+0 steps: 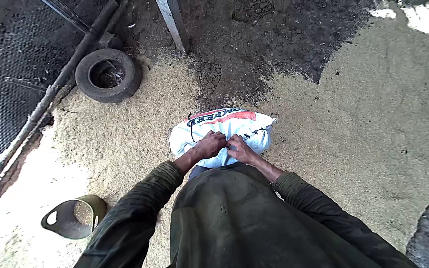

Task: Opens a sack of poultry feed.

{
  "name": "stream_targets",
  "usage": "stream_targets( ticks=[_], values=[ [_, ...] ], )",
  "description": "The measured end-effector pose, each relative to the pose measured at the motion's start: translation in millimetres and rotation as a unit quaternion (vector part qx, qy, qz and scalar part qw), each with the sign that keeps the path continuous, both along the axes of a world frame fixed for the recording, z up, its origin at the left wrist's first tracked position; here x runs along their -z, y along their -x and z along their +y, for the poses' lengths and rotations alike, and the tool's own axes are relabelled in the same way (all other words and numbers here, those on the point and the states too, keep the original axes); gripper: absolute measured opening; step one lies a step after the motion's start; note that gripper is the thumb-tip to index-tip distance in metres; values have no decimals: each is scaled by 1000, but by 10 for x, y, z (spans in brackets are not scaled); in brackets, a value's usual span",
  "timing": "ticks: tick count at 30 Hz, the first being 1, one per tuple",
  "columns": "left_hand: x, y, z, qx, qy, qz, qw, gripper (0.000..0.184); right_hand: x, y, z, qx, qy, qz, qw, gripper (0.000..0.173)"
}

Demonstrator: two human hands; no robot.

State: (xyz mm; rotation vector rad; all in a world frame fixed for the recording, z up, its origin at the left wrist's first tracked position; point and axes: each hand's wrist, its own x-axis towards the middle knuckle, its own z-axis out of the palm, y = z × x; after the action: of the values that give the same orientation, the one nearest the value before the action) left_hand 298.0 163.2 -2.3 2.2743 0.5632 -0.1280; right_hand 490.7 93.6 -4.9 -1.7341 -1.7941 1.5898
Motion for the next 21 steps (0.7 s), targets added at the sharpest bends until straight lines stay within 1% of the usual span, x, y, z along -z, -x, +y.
stream_targets(
  ticks=[3, 5, 7, 9, 11, 12, 14, 15, 18, 19, 20, 21],
  values=[
    [-190, -90, -5, 29, 35, 32, 998, 27, -26, 20, 49, -51, -3, -39, 998, 40],
    [-216, -71, -15, 36, 64, 40, 997, 27, -67, 27, 30, -70, 4, -49, 996, 40],
    [-114, 31, 8, 36, 76, 17, 996, 24, -136, 11, -5, -63, -3, -37, 997, 36],
    [14, 104, 5, 53, 44, 5, 998, 27, -200, -37, -99, -55, -5, -26, 998, 32],
    [105, 84, -5, 66, 10, -2, 998, 27, -259, -46, -123, -66, -8, -31, 997, 34],
    [117, 40, -49, 56, 5, -5, 998, 28, -268, -34, -128, -74, -8, -38, 996, 36],
    [45, -48, -138, 20, 9, 17, 1000, 33, -238, -28, -111, -85, -12, -55, 995, 37],
    [-39, -92, -186, 6, 12, 43, 999, 34, -210, -37, -115, -84, -16, -61, 994, 36],
    [-413, -221, -334, 3, 13, 119, 993, 39, -148, -43, -176, -80, -17, -70, 994, 35],
    [-469, -209, -347, 9, 20, 121, 992, 40, -141, -3, -222, -76, -10, -66, 995, 36],
    [-437, -151, -327, 18, 25, 97, 995, 36, -149, 32, -270, -58, -6, -52, 997, 36],
    [-330, -61, -261, 29, 29, 49, 998, 31, -184, 38, -284, -36, -8, -36, 999, 34]
  ],
)
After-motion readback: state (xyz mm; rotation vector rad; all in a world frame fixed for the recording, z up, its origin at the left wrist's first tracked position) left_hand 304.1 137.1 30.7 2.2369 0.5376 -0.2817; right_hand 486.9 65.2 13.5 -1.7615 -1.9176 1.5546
